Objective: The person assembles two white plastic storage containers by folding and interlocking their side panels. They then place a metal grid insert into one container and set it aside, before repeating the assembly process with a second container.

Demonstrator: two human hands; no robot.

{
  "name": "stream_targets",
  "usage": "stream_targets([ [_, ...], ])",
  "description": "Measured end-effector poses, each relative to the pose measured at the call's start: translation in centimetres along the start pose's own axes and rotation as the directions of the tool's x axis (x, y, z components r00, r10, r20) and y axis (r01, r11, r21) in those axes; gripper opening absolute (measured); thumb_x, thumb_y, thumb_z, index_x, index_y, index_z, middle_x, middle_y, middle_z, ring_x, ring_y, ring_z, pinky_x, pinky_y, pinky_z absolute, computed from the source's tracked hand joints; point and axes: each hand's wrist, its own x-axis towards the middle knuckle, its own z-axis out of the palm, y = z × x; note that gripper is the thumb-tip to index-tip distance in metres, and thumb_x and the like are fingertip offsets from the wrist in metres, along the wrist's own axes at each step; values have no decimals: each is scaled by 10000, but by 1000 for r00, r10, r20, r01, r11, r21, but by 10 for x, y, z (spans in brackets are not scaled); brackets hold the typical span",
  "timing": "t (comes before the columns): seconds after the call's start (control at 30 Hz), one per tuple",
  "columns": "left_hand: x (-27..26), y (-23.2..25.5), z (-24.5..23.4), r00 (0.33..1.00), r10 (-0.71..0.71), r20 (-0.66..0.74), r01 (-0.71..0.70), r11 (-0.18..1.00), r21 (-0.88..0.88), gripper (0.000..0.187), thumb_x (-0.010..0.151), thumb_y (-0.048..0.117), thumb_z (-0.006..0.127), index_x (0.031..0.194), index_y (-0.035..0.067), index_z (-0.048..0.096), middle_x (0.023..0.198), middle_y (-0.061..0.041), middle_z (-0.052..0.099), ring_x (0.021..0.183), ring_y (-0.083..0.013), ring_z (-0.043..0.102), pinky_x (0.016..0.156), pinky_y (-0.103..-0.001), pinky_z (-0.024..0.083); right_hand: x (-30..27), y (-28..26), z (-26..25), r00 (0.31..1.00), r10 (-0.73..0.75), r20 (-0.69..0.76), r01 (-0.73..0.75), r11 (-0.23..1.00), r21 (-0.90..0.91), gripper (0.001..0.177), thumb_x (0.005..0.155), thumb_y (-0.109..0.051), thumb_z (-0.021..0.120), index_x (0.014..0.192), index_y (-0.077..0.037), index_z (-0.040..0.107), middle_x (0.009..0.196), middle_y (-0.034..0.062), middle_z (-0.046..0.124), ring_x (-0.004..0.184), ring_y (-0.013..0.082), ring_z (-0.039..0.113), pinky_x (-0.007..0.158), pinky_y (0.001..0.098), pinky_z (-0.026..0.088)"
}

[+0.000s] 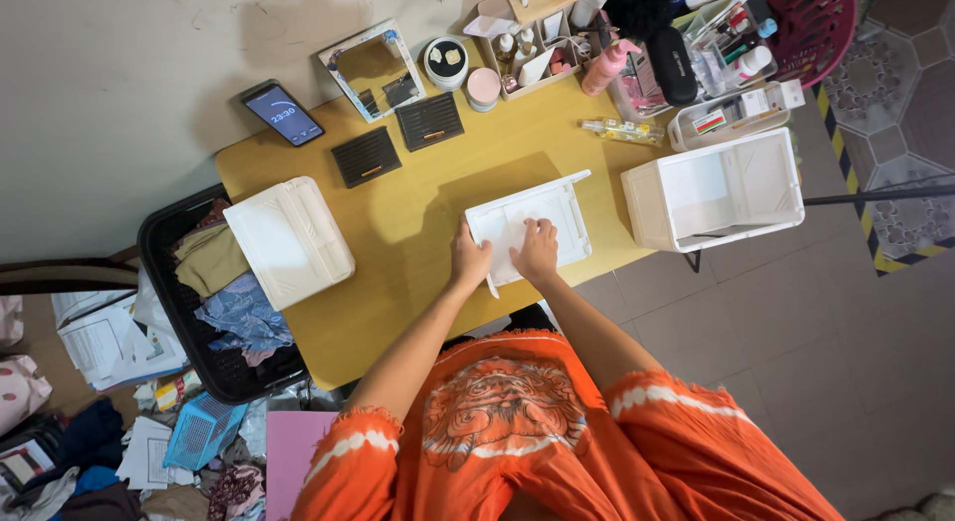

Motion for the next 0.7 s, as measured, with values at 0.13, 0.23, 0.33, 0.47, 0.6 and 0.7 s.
stream_targets([
  [0.13,1,-15,7,999,-34,12,34,999,33,734,792,-50,576,1500,2,384,1273,-279,641,1164,-448,632,971,-481,520,6,0,8,999,-52,12,53,994,-96,786,648,-189,898,1312,-53,498,1270,193,447,1190,391,449,926,516,424],
  [0.23,1,-23,11,999,-41,12,41,998,39,749,798,-57,557,1516,4,351,1301,-283,620,1183,-455,617,986,-483,507,8,4,10,995,-97,12,98,985,-141,749,658,-183,879,1296,-64,505,1255,182,459,1179,376,463,907,502,429],
  [0.33,2,-25,15,1000,11,-6,-10,998,70,751,793,-74,557,1510,-17,340,1335,-311,590,1215,-481,582,1022,-491,476,10,6,9,994,-103,32,108,976,-190,674,692,-142,821,1286,-66,511,1260,168,485,1171,366,488,899,491,444],
  [0.47,2,-17,13,998,-47,35,45,998,46,764,806,-57,533,1534,-26,304,1344,-314,588,1232,-465,585,1046,-475,473,7,2,-1,995,-98,-2,97,980,-173,631,698,-88,747,1285,-60,516,1270,182,507,1154,374,509,858,491,463],
  [0.6,3,0,8,992,-112,58,111,994,14,796,821,-12,552,1554,-51,246,1420,-320,535,1307,-431,564,1103,-438,455,4,-5,-23,996,-77,-37,73,991,-115,600,707,-84,724,1276,-53,536,1267,179,541,1147,375,534,848,509,479],
  [0.7,7,12,6,1000,0,5,0,996,86,879,811,9,641,1549,-91,175,1532,-374,350,1426,-472,359,1176,-455,328,-2,-4,-46,996,-62,-60,59,997,-51,575,728,-76,694,1284,-50,549,1247,174,564,1135,374,551,852,512,486],
])
